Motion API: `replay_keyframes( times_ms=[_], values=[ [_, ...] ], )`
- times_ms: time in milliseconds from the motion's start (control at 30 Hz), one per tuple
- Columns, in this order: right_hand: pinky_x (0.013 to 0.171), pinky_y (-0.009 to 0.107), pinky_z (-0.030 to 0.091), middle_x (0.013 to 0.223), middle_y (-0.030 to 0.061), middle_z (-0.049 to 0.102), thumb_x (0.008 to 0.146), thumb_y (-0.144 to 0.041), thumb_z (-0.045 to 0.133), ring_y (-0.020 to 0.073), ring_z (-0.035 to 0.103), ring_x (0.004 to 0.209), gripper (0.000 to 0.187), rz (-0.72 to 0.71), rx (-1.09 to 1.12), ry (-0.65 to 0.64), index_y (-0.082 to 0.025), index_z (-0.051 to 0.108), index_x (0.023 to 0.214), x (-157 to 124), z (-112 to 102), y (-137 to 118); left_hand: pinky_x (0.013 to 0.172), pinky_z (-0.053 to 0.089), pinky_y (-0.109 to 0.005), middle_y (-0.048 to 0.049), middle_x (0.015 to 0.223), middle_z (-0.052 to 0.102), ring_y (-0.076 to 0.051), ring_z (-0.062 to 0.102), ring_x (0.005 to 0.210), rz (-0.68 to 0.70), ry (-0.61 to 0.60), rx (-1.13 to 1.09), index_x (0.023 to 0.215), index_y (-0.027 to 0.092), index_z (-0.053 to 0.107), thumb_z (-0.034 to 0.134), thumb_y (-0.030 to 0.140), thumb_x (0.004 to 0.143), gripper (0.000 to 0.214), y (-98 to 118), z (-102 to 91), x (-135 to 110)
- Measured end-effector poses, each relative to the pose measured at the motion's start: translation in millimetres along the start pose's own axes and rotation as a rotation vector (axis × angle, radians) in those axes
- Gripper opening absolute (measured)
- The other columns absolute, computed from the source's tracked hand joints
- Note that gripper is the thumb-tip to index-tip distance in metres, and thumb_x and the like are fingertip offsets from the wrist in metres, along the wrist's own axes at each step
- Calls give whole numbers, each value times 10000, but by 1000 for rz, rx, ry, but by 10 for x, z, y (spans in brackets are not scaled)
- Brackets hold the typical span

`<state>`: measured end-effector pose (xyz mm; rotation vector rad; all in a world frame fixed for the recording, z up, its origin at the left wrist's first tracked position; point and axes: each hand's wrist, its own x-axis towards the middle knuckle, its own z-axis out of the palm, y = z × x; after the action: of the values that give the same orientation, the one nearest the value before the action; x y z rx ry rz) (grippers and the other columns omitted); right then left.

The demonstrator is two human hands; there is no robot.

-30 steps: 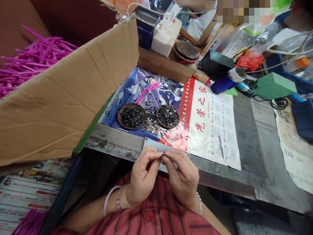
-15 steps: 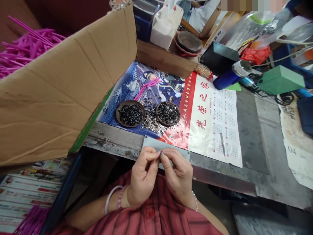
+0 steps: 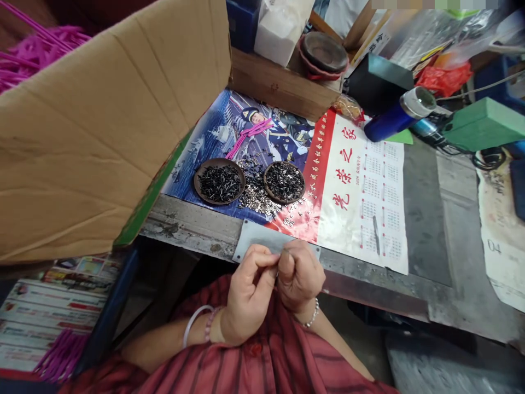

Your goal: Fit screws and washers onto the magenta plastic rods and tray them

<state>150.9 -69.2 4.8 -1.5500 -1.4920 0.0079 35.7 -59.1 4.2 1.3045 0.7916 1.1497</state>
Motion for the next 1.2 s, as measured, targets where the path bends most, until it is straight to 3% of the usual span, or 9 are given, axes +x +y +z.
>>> replay_keyframes(
  times_ms=[167,233,367,433,633,733,867,1000,1200],
  values=[
    [473,280,331,582,-24,448,1100,-364,320,132,427,500,479,262,420,-241,-224,444,659,11,-15,17,819,535,-215,-24,989,587,-124,630,901,-30,16,-3,1073,222,646,542,80,981,199,12,-13,-16],
    [491,275,361,625,-20,454,1090,-412,341,140,448,539,461,313,546,-276,-225,445,681,11,-21,1,796,539,-215,-23,982,590,-124,633,886,-37,14,-13,1083,224,655,549,88,982,199,20,-30,-10],
    [607,300,430,753,13,536,1013,-424,549,174,524,690,312,160,323,-153,-220,515,779,4,-42,-25,818,539,-212,-22,974,614,-128,639,906,-19,23,12,1091,225,670,561,100,981,199,32,-45,3],
    [549,287,384,654,-5,492,1053,-421,464,152,476,593,417,164,270,-196,-219,484,688,10,-56,-25,815,542,-213,-23,968,621,-128,643,901,-30,26,17,1086,221,671,563,105,982,190,33,-39,0],
    [327,298,258,418,-44,274,1057,-612,89,133,299,343,693,560,619,-484,-259,349,520,60,-99,-16,733,555,-233,-37,960,610,-141,650,862,-76,23,-13,1058,204,671,566,125,985,150,29,-25,-27],
    [406,293,307,489,-30,352,1038,-655,283,136,367,438,664,488,594,-443,-237,390,532,59,-122,-22,713,554,-238,-46,950,608,-152,650,866,-72,12,-4,1055,194,674,560,138,988,143,15,-35,-23],
    [533,271,368,631,-26,447,1062,-424,452,129,445,572,467,362,505,-429,-207,494,651,64,-155,-40,744,555,-245,-40,939,615,-154,645,874,-56,20,2,1039,197,671,566,138,982,133,-7,-50,2],
    [632,266,459,802,4,562,1018,-394,558,149,548,719,278,410,540,-390,-210,544,810,78,-171,-34,795,559,-257,-38,954,618,-153,647,888,-46,52,-1,1043,203,673,579,143,977,129,-23,-47,14],
    [525,267,311,605,-41,396,1093,-454,347,118,399,547,530,356,531,-445,-205,426,632,34,-144,16,772,547,-232,-33,951,610,-140,641,879,-53,28,-4,1052,197,677,561,133,985,149,-31,-36,17]
  ],
)
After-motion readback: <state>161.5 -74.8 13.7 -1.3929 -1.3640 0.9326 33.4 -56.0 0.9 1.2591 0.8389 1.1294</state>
